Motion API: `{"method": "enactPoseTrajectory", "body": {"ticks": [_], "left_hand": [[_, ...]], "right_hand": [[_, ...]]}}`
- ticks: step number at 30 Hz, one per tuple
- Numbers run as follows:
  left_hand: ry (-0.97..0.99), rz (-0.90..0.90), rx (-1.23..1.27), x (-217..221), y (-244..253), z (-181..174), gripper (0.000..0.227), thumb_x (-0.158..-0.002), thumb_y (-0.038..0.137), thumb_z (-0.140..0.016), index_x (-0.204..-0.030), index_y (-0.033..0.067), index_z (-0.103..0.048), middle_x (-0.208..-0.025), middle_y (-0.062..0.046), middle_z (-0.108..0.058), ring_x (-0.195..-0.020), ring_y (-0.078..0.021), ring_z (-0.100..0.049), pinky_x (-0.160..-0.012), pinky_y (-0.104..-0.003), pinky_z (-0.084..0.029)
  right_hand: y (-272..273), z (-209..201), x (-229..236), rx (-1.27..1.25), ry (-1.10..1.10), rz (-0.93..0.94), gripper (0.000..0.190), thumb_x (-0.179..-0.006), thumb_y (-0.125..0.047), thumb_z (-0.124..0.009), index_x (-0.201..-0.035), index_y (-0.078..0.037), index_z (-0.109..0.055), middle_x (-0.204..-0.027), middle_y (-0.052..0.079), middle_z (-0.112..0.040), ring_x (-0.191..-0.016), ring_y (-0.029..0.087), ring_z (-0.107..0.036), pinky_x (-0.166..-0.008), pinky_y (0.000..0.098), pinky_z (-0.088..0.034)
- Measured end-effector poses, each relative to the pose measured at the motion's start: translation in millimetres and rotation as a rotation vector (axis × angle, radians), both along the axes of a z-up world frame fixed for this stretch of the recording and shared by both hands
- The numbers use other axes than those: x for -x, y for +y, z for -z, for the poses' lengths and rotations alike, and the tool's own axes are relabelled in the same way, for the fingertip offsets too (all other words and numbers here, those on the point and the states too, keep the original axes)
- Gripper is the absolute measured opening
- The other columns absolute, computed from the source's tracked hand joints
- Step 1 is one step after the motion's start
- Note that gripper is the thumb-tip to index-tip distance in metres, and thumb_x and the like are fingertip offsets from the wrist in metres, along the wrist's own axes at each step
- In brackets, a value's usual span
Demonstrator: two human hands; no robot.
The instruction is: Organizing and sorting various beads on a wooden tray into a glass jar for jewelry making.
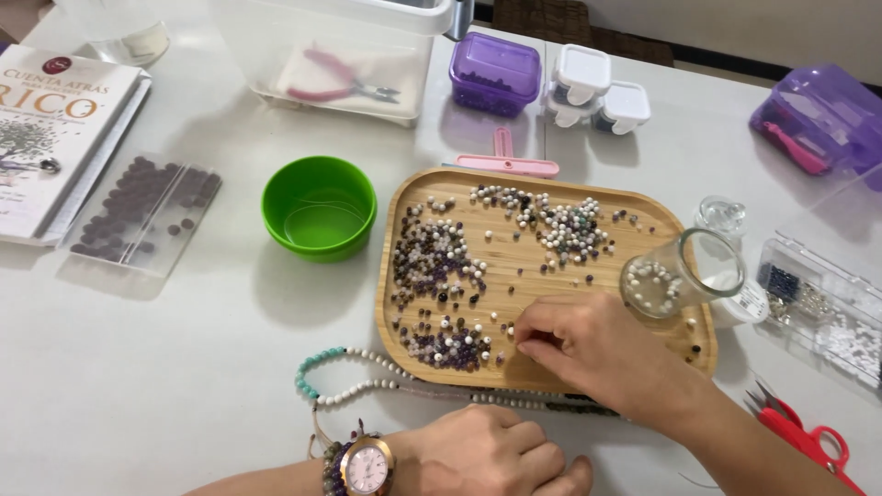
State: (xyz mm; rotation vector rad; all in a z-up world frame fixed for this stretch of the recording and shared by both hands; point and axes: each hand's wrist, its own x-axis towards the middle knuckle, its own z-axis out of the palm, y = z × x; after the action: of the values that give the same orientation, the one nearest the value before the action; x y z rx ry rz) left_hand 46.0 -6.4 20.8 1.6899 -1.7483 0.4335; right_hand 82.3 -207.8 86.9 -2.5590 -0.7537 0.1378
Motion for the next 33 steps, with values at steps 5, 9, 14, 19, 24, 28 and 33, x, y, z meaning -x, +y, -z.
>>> {"method": "enactPoseTrajectory", "body": {"ticks": [5,9,14,19,24,28,33], "left_hand": [[-0.032,-0.016,0.005,0,1,1,0.014,-0.112,0.005,-0.052,-0.124,-0.0001,-0.057,-0.081,-0.007,-0.051,-0.065,-0.0259,-0.05,-0.062,-0.039,-0.045],[0.044,0.013,-0.017,2,-3,11,0.014,-0.113,0.008,-0.051,-0.126,0.0018,-0.055,-0.082,-0.009,-0.052,-0.066,-0.0288,-0.052,-0.061,-0.044,-0.045],[0.032,0.017,-0.01,3,-4,15,0.018,-0.112,0.009,-0.054,-0.129,0.0022,-0.056,-0.081,-0.01,-0.054,-0.067,-0.0308,-0.055,-0.06,-0.046,-0.044],[0.023,0.011,0.027,3,-3,7,0.014,-0.112,0.006,-0.057,-0.125,0.0015,-0.059,-0.079,-0.01,-0.055,-0.064,-0.0308,-0.055,-0.057,-0.046,-0.043],[0.007,-0.001,0.037,3,-4,8,0.012,-0.111,0.006,-0.059,-0.123,0.0025,-0.06,-0.077,-0.01,-0.055,-0.062,-0.0303,-0.054,-0.056,-0.047,-0.042],[-0.021,0.003,0.018,2,-3,7,0.015,-0.111,0.007,-0.059,-0.126,0.0022,-0.059,-0.078,-0.009,-0.053,-0.062,-0.0295,-0.054,-0.056,-0.045,-0.042],[-0.013,-0.005,0.026,1,3,-6,0.013,-0.113,0.004,-0.051,-0.124,-0.0006,-0.057,-0.081,-0.009,-0.051,-0.067,-0.0278,-0.051,-0.064,-0.039,-0.047]], "right_hand": [[-1,11,-1,0.012,-0.076,0.041,0.01,-0.084,-0.011,-0.076,-0.092,-0.013,-0.07,-0.081,-0.001,-0.077,-0.071,0.016,-0.072,-0.065,0.0307,-0.054],[12,8,5,0.049,-0.187,-0.025,0.013,-0.087,-0.005,-0.069,-0.098,-0.011,-0.068,-0.093,0.0,-0.074,-0.081,0.019,-0.073,-0.071,0.0324,-0.055],[14,8,7,0.225,-0.214,-0.128,0.013,-0.092,-0.007,-0.064,-0.102,-0.011,-0.071,-0.096,0.0,-0.069,-0.073,0.023,-0.069,-0.061,0.0377,-0.056],[11,10,9,0.276,-0.291,-0.223,0.023,-0.091,-0.006,-0.062,-0.113,-0.008,-0.069,-0.105,0.006,-0.067,-0.085,0.027,-0.064,-0.072,0.0407,-0.055],[11,9,9,0.327,-0.319,-0.324,0.028,-0.09,0.0,-0.057,-0.116,-0.003,-0.066,-0.106,0.009,-0.066,-0.089,0.027,-0.064,-0.074,0.0381,-0.055],[9,9,8,0.208,-0.381,-0.273,0.009,-0.095,-0.003,-0.058,-0.09,-0.006,-0.064,-0.092,0.008,-0.066,-0.08,0.025,-0.062,-0.069,0.037,-0.053],[-33,-37,7,0.144,-0.572,-0.12,0.011,-0.088,-0.005,-0.071,-0.098,-0.004,-0.069,-0.107,0.01,-0.074,-0.097,0.024,-0.073,-0.08,0.0337,-0.062]]}}
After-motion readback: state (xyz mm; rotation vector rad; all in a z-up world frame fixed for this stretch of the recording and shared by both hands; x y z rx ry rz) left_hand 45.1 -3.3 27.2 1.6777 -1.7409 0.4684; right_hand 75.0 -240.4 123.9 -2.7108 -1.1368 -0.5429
